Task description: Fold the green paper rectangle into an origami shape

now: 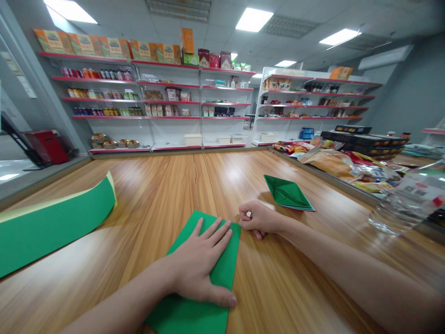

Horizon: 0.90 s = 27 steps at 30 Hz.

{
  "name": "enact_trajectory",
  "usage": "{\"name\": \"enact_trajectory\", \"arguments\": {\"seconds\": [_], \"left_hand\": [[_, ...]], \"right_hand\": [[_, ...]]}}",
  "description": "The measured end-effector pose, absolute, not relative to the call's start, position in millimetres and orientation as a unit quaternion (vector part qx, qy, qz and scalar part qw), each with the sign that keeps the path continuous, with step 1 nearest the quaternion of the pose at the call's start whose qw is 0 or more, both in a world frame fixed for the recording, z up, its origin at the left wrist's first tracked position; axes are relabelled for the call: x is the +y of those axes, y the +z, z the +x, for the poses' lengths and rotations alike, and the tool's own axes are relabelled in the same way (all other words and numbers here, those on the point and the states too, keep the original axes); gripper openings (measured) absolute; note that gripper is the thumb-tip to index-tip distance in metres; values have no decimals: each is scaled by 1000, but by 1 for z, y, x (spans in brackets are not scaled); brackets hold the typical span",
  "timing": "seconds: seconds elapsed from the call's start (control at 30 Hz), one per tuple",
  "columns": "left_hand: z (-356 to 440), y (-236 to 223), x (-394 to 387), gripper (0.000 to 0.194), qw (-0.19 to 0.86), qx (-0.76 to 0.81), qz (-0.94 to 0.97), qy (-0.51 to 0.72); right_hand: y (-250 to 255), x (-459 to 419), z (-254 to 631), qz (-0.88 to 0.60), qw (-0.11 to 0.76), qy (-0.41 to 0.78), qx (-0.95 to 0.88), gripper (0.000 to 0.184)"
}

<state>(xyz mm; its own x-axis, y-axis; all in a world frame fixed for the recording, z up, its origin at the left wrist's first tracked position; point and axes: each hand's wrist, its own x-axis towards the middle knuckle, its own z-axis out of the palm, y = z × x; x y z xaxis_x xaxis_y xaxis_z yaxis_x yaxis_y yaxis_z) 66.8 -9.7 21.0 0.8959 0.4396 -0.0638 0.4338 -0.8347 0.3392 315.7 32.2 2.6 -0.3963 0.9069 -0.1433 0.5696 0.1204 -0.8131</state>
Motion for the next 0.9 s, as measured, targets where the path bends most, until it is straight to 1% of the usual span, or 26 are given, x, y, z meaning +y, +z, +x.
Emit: {"name": "enact_trajectory", "arguments": {"seconds": [0.17,0.27,0.33,0.4,0.5,0.53,0.67,0.9], "left_hand": [[67,21,-10,108,176,234,956,5],[68,21,-9,108,175,236,956,0],[68,22,-9,108,175,237,956,-1],[69,22,-9,108,175,237,956,3],[69,21,-9,108,176,237,955,5],[69,21,-9,109,176,237,955,4],[69,19,-8,111,174,236,956,4],[68,21,-11,109,173,236,956,8]], "right_hand": [[1,34,320,-528,281,354,-719,21],[2,21,314,-509,304,356,-722,27],[2,7,304,-479,289,389,-732,29],[4,-8,291,-386,249,452,-765,28],[7,-28,272,-290,241,390,-840,25],[8,-32,268,-277,239,391,-845,25],[9,-37,261,-266,200,385,-861,24],[8,-31,263,-272,166,320,-892,22]]}}
